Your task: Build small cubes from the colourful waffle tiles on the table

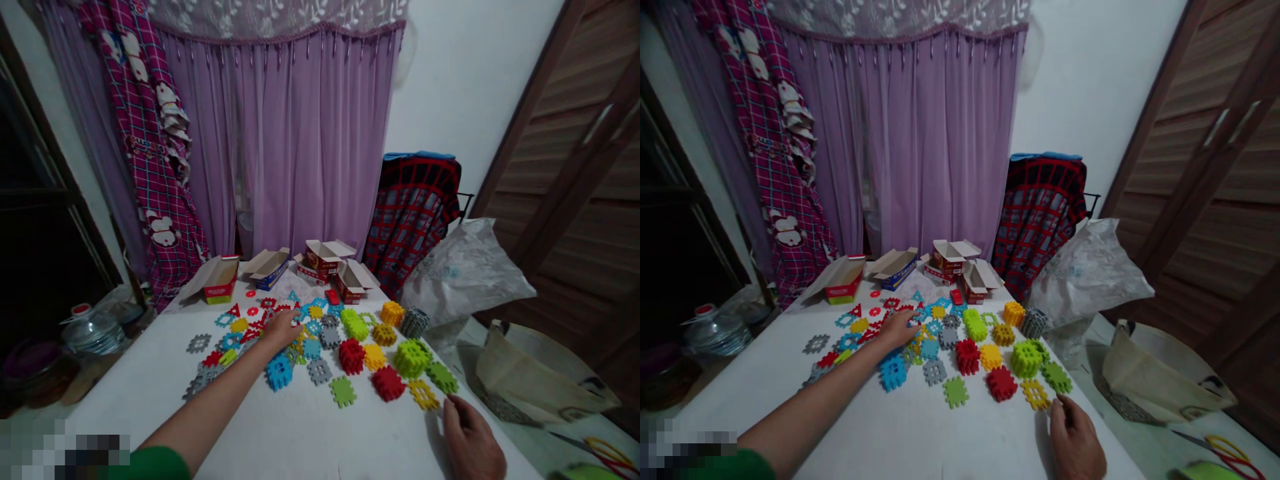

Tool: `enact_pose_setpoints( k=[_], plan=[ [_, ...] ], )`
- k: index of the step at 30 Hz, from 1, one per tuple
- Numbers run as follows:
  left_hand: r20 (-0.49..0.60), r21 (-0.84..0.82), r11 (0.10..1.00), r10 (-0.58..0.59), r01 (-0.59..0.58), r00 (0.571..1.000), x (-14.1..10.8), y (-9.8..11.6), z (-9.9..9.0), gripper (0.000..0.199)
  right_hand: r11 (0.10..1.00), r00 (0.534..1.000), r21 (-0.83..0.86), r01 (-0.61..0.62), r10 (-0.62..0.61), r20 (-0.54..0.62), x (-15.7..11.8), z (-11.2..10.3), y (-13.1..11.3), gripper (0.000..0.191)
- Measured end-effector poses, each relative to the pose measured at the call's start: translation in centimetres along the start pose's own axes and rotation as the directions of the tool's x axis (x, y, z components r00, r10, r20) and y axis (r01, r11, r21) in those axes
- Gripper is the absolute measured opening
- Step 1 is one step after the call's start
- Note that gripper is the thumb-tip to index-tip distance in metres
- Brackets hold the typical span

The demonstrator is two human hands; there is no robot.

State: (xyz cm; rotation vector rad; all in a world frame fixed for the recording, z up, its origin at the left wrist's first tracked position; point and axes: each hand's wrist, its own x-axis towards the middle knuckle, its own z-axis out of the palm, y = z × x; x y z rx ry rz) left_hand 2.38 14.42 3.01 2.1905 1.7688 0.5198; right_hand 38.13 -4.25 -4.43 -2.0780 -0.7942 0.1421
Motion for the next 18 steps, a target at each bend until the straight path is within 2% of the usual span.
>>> enact_pose_setpoints(
  k=[1,3,9,14,18],
  plan=[
    [0.024,0.113,0.993,0.020,-0.022,1.000,1.2,0.8,0.2,0.041,1.000,1.000,0.017,0.002,-0.002,0.002,0.1,0.0,0.2,0.056],
    [0.065,0.210,0.976,0.043,-0.056,0.997,3.4,2.2,1.0,0.046,0.999,1.000,0.049,0.003,-0.003,0.003,0.4,0.1,0.7,0.057],
    [0.169,0.291,0.951,0.059,-0.107,0.984,7.9,3.6,3.5,0.046,0.996,0.999,0.094,-0.010,0.006,0.034,0.7,0.2,1.7,0.053],
    [0.199,0.332,0.935,0.059,-0.124,0.978,8.8,3.4,3.7,0.038,0.991,1.000,0.129,0.023,-0.020,-0.024,0.4,0.3,1.2,0.051],
    [0.173,0.330,0.937,0.056,-0.111,0.983,8.1,2.5,2.9,0.047,0.988,0.997,0.148,0.050,-0.041,-0.065,0.2,0.3,0.5,0.051]
  ],
)
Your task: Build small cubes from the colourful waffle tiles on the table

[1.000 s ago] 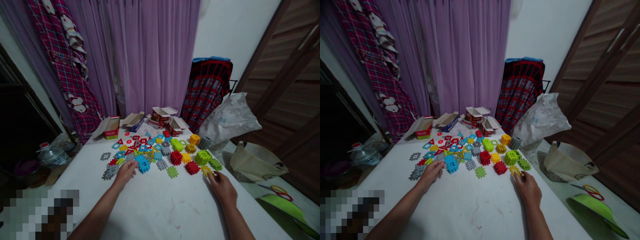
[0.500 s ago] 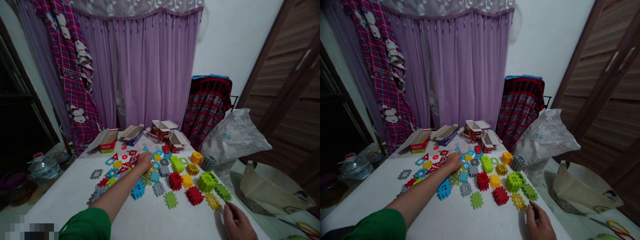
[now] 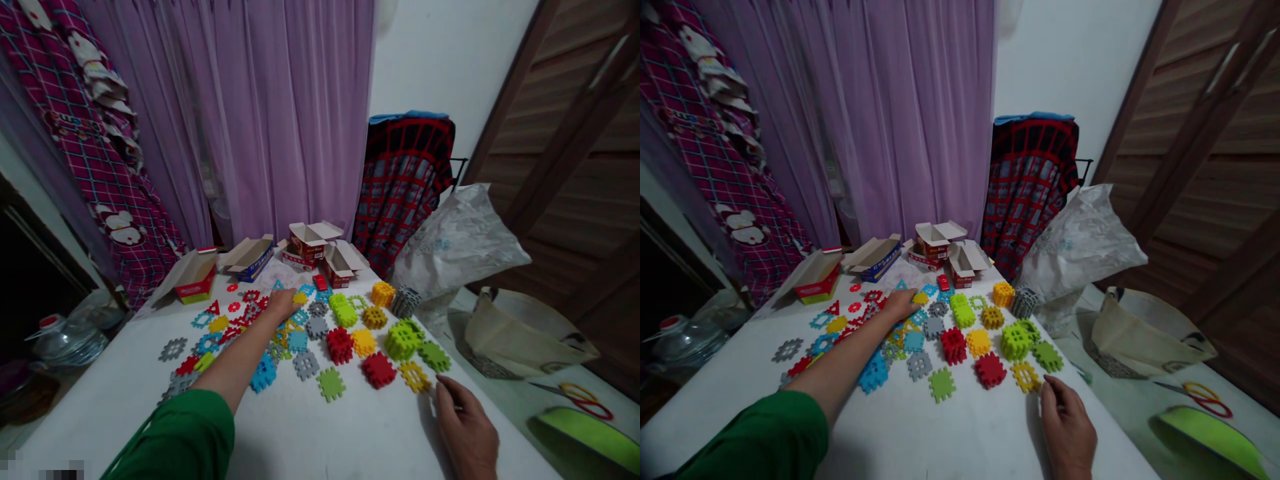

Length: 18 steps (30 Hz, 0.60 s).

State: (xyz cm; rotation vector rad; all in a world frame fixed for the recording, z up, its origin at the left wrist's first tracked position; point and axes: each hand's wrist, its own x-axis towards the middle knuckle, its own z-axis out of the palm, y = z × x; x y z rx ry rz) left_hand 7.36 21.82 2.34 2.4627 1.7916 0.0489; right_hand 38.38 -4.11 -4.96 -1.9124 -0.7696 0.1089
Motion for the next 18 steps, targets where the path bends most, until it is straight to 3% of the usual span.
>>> enact_pose_setpoints(
  k=[9,18],
  plan=[
    [-0.033,0.023,0.999,-0.036,0.036,0.999,-2.9,-2.9,-1.2,0.040,1.000,1.000,0.000,-0.027,0.027,-0.003,-0.2,-0.1,-0.7,0.052],
    [0.094,0.098,0.993,0.060,-0.069,0.994,-2.3,0.2,-0.3,0.047,0.998,0.998,-0.030,-0.059,0.059,0.020,-0.2,-0.1,-0.6,0.053]
  ],
)
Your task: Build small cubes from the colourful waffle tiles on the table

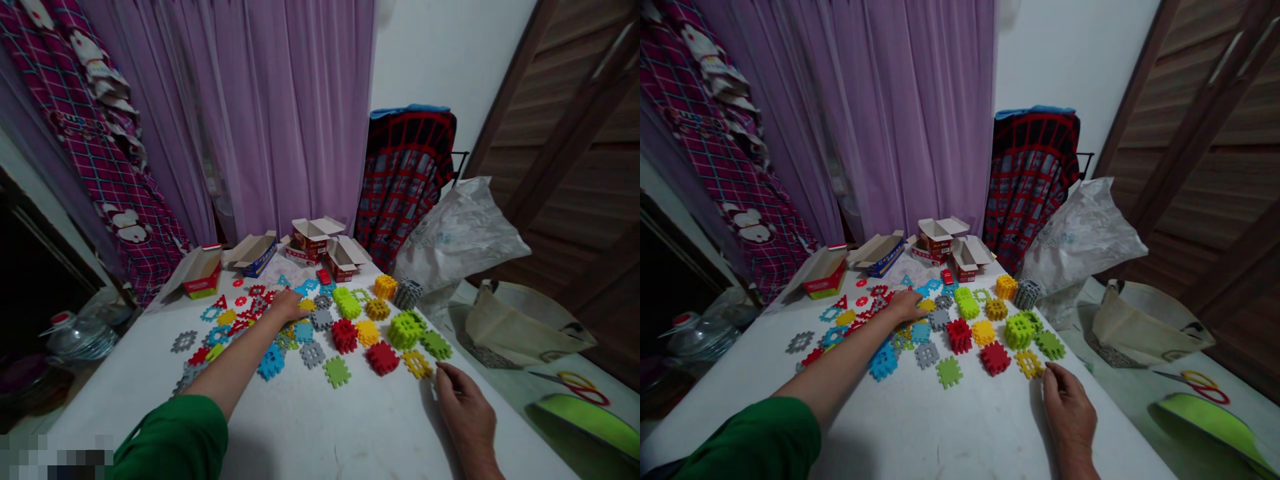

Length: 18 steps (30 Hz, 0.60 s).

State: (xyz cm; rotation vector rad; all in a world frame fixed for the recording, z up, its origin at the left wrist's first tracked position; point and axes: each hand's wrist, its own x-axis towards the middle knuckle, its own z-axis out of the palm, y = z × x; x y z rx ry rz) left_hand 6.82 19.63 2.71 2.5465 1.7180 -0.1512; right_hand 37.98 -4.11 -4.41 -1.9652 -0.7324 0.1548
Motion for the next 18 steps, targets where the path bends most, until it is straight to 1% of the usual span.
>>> enact_pose_setpoints(
  k=[2,5,10,12,14,16,18],
  plan=[
    [0.009,0.011,1.000,0.004,-0.004,1.000,0.1,0.5,0.2,0.045,1.000,1.000,0.010,0.008,-0.008,-0.006,0.1,0.0,0.0,0.054],
    [0.000,0.019,1.000,0.004,-0.004,1.000,0.0,0.6,0.1,0.042,1.000,1.000,0.021,0.018,-0.017,-0.012,0.1,0.1,0.0,0.054],
    [-0.065,-0.004,1.000,-0.025,0.024,0.998,-1.1,-0.4,-1.1,0.048,0.997,0.997,0.042,0.060,-0.058,-0.046,0.0,0.2,0.2,0.049],
    [-0.118,-0.052,0.998,-0.030,0.024,0.993,-2.3,-0.9,-1.7,0.048,0.996,0.996,0.048,0.076,-0.074,-0.054,0.0,0.3,0.3,0.048],
    [-0.172,-0.092,0.996,-0.018,0.002,0.985,-4.3,-1.0,-1.9,0.047,0.995,0.995,0.054,0.089,-0.086,-0.053,-0.1,0.3,0.5,0.047],
    [-0.205,-0.096,0.995,0.012,-0.033,0.979,-6.8,-0.7,-1.7,0.046,0.994,0.994,0.062,0.095,-0.091,-0.054,-0.1,0.4,0.6,0.047],
    [-0.205,-0.078,0.995,0.050,-0.067,0.977,-9.4,0.1,-1.1,0.043,0.993,0.994,0.062,0.097,-0.093,-0.051,-0.1,0.5,0.6,0.046]
  ],
)
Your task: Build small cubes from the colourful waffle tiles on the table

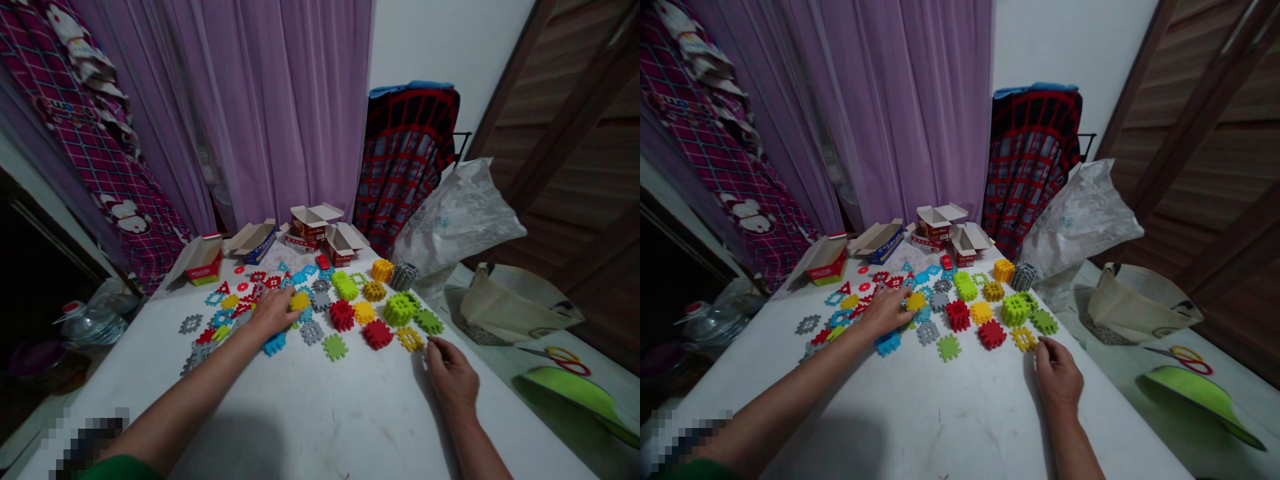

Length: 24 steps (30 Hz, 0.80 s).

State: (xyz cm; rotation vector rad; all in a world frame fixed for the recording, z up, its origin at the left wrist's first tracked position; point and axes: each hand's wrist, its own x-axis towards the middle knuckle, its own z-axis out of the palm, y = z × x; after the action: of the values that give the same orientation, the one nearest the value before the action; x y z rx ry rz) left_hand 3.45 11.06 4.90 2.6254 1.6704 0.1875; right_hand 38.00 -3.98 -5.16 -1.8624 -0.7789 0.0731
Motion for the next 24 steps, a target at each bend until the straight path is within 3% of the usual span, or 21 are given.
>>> enact_pose_setpoints(
  k=[5,11,18,24],
  plan=[
    [0.052,0.035,0.994,0.099,-0.101,0.994,-4.3,2.4,0.8,0.031,1.000,1.000,-0.015,0.014,-0.014,0.006,-0.1,0.1,-0.1,0.048],
    [0.050,0.058,0.994,0.094,-0.097,0.994,-5.9,4.5,1.1,0.028,0.997,0.997,-0.007,0.074,-0.074,-0.011,-0.6,0.2,0.0,0.049],
    [0.124,0.039,0.993,0.105,-0.111,0.987,-9.9,6.4,2.6,0.026,0.993,0.993,-0.015,0.114,-0.114,-0.003,-0.7,0.2,0.5,0.049],
    [0.088,0.047,0.995,0.079,-0.083,0.993,-10.4,7.0,3.9,0.020,0.990,0.990,-0.022,0.137,-0.138,-0.027,-0.7,0.4,0.5,0.049]
  ],
)
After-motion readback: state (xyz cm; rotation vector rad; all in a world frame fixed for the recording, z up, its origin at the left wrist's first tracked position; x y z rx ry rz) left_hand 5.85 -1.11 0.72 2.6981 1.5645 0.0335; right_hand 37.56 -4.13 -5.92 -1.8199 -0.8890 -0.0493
